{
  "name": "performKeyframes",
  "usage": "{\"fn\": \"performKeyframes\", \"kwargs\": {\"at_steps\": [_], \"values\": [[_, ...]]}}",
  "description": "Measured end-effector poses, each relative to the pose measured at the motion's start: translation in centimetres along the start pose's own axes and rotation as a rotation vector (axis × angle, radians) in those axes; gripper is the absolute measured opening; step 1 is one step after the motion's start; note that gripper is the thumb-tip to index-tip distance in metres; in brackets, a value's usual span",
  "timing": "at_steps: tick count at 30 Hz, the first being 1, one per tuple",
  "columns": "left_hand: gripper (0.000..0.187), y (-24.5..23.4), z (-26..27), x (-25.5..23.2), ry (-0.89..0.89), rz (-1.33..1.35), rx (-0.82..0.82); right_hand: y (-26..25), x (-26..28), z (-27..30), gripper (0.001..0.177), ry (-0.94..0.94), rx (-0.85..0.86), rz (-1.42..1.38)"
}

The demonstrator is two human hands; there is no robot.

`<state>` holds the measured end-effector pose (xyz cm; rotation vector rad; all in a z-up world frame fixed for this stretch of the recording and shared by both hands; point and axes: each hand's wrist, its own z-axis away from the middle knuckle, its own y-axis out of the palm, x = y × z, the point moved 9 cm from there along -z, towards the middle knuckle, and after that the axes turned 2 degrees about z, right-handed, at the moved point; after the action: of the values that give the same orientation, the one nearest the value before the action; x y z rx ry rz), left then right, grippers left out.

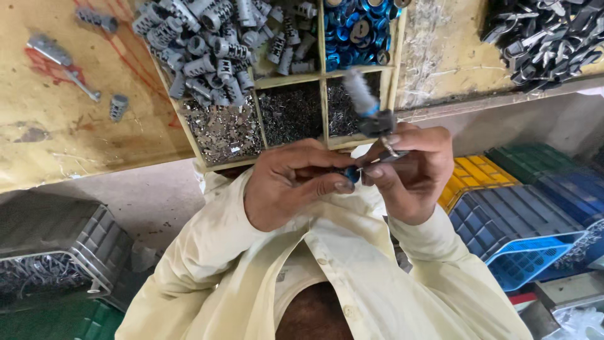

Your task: The person repeatedly picks small metal parts from a compartmentalized tray and assembles them by hand into small cylindrical units with blue caps. The assembled units are placed into a separate compartment of the tray.

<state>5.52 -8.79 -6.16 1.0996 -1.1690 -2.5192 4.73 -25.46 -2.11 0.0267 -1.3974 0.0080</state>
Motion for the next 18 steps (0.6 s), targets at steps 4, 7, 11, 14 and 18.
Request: {"fn": "performKeyframes", "kwargs": {"at_steps": [4, 7, 11, 14, 18], "values": [[0.026, -1.1, 1.0, 1.3, -0.042, 0.103, -0.072, 1.6, -0.1, -0.5, 0.035, 0.000, 0.050, 0.092], [0.025, -1.5, 1.2, 2.1, -0.019, 0.213, -0.115, 2.3, 0.7, -1.3, 0.038, -0.173, 0.066, 0.204], [0.022, -2.1, 1.2, 2.4, -0.029, 0.242, -0.077, 3.9, 0.6, -1.6, 0.038, -0.390, 0.133, 0.547], [0.023, -2.5, 2.0, 2.0, -0.101, 0.183, -0.073, 5.2, 1.8, -2.0, 0.054, -0.443, 0.164, 0.497], [0.031, -4.4, 4.4, -4.2, 0.125, -0.635, -0.252, 8.7, 4.7, -4.2, 0.037, -0.296, 0.477, 0.642]]}}
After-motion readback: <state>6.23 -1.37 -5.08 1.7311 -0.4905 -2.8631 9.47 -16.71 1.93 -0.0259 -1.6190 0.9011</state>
